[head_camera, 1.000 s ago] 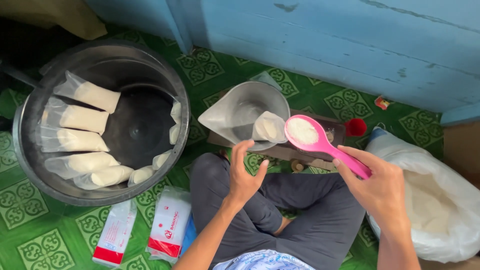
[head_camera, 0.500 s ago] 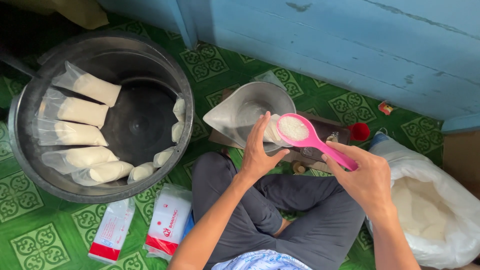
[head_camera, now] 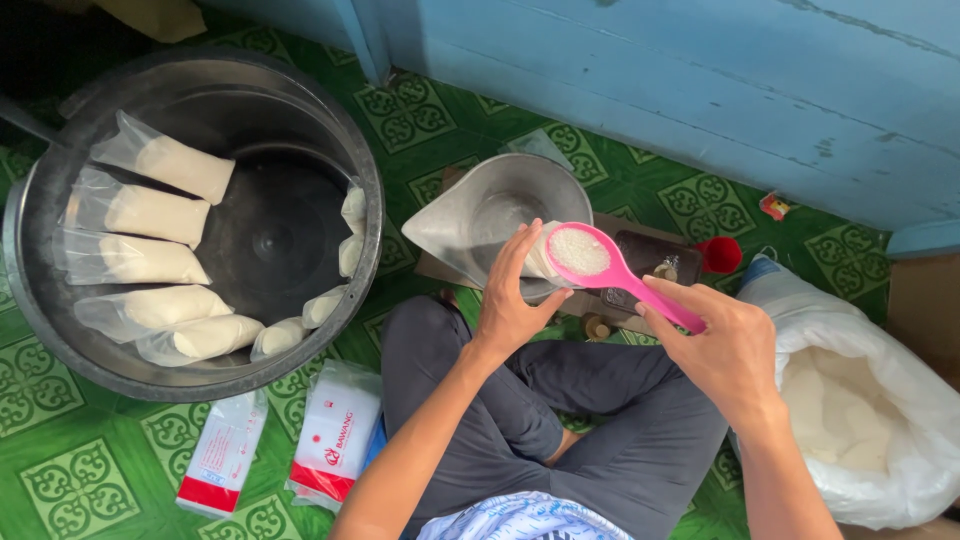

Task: Manually filling and weighing small plastic bags with powdered food from a large sack.

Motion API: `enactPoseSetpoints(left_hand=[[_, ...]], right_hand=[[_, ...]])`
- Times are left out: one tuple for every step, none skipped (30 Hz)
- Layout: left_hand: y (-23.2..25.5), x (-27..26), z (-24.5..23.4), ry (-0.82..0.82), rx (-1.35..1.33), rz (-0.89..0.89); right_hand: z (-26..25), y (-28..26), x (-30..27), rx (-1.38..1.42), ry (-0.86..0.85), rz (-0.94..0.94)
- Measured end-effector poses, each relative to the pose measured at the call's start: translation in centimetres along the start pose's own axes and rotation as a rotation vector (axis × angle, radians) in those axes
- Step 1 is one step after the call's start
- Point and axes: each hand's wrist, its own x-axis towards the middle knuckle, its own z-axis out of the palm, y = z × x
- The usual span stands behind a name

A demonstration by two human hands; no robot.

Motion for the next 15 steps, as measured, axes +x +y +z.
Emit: enactPoseSetpoints(left_hand=[[0.11, 0.04, -0.03, 0.0, 0.0, -0.001], [0.22, 0.07, -0.07, 0.003, 0.002, 0.004], [0.34, 0.09, -0.11, 0.006, 0.005, 0.009], [0.37, 0.06, -0.12, 0.006, 0.004, 0.008], [0.4, 0.06, -0.13, 0.005, 0.001, 0.005], [0.43, 0.06, -0.14, 0.004, -0.002, 0.002], [0.42, 0.06, -0.12, 0.004, -0.003, 0.002], [0.4, 0.07, -0.09, 0.003, -0.003, 0.002], [0.39, 0.06, -0.06, 0.003, -0.004, 0.002], [0.43, 0.06, -0.04, 0.003, -0.004, 0.001], [0.47, 0.08, -0.04, 0.001, -0.006, 0.002], [0.5, 0.1, -0.03, -0.001, -0.008, 0.004], [0.54, 0.09, -0.01, -0.003, -0.009, 0.004], [0.58, 0.08, 0.0, -0.004, -0.013, 0.008], [0.61, 0.08, 0.04, -0.004, -0.018, 0.012]], right_hand=[[0.06, 0.21, 0.02, 0.0, -0.001, 0.0], [0.12, 0.41, 0.04, -0.022, 0.003, -0.018], [0.17, 0.61, 0.03, -0.044, 0.008, -0.035], [0.17, 0.58, 0.01, -0.045, 0.007, -0.035], [0.17, 0.56, 0.01, -0.051, 0.012, -0.046], [0.17, 0.54, 0.01, -0.057, 0.016, -0.057], [0.16, 0.49, 0.02, -0.057, 0.016, -0.056], [0.14, 0.44, 0.03, -0.063, 0.017, -0.06], [0.12, 0.4, 0.04, -0.069, 0.018, -0.064], [0.1, 0.42, -0.01, -0.069, 0.018, -0.064], [0.1, 0.43, -0.05, -0.075, 0.022, -0.073], [0.09, 0.44, -0.1, -0.081, 0.026, -0.083], [0.15, 0.53, -0.12, -0.081, 0.026, -0.081], [0.22, 0.63, -0.14, -0.106, 0.038, -0.111], [0.26, 0.73, -0.12, -0.132, 0.049, -0.143]])
